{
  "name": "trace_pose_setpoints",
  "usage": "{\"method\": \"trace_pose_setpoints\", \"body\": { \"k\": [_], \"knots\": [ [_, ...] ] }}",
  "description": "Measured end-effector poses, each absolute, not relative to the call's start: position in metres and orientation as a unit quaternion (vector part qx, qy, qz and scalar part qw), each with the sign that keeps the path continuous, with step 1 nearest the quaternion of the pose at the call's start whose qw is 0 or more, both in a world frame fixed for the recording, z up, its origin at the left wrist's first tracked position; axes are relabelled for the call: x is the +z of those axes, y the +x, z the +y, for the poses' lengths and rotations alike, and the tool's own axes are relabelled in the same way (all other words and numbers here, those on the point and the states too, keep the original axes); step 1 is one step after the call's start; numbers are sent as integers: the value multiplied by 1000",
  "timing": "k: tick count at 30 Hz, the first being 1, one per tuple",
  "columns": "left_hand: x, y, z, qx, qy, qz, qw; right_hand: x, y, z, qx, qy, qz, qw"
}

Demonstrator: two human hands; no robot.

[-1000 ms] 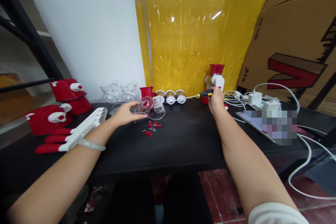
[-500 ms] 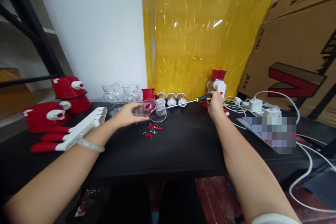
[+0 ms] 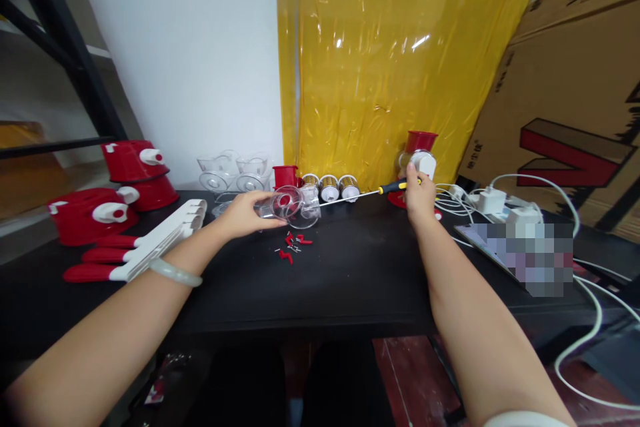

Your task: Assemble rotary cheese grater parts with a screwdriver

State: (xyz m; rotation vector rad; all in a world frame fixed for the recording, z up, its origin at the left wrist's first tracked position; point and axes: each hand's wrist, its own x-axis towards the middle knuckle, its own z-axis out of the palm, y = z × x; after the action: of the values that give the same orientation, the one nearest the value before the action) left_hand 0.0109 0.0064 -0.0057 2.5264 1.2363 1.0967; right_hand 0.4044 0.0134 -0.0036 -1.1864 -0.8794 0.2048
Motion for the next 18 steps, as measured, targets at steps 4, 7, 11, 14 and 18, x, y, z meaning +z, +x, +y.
{"method": "trace_pose_setpoints", "body": {
  "k": [4, 7, 11, 14, 18],
  "knots": [
    [-5, 10, 6, 362, 832, 415, 64, -3, 402, 17, 182, -488, -392, 759],
    [-6, 9, 7, 363, 828, 420, 80, -2, 398, 18, 307, -390, -390, 776],
    [-6, 9, 7, 364, 823, 426, 93, 2, 395, 12, 394, -345, -373, 766],
    [-6, 9, 6, 362, 823, 429, 90, 4, 397, 10, 421, -343, -371, 753],
    [-5, 9, 7, 360, 823, 430, 92, 0, 400, 12, 391, -392, -389, 737]
  ]
}}
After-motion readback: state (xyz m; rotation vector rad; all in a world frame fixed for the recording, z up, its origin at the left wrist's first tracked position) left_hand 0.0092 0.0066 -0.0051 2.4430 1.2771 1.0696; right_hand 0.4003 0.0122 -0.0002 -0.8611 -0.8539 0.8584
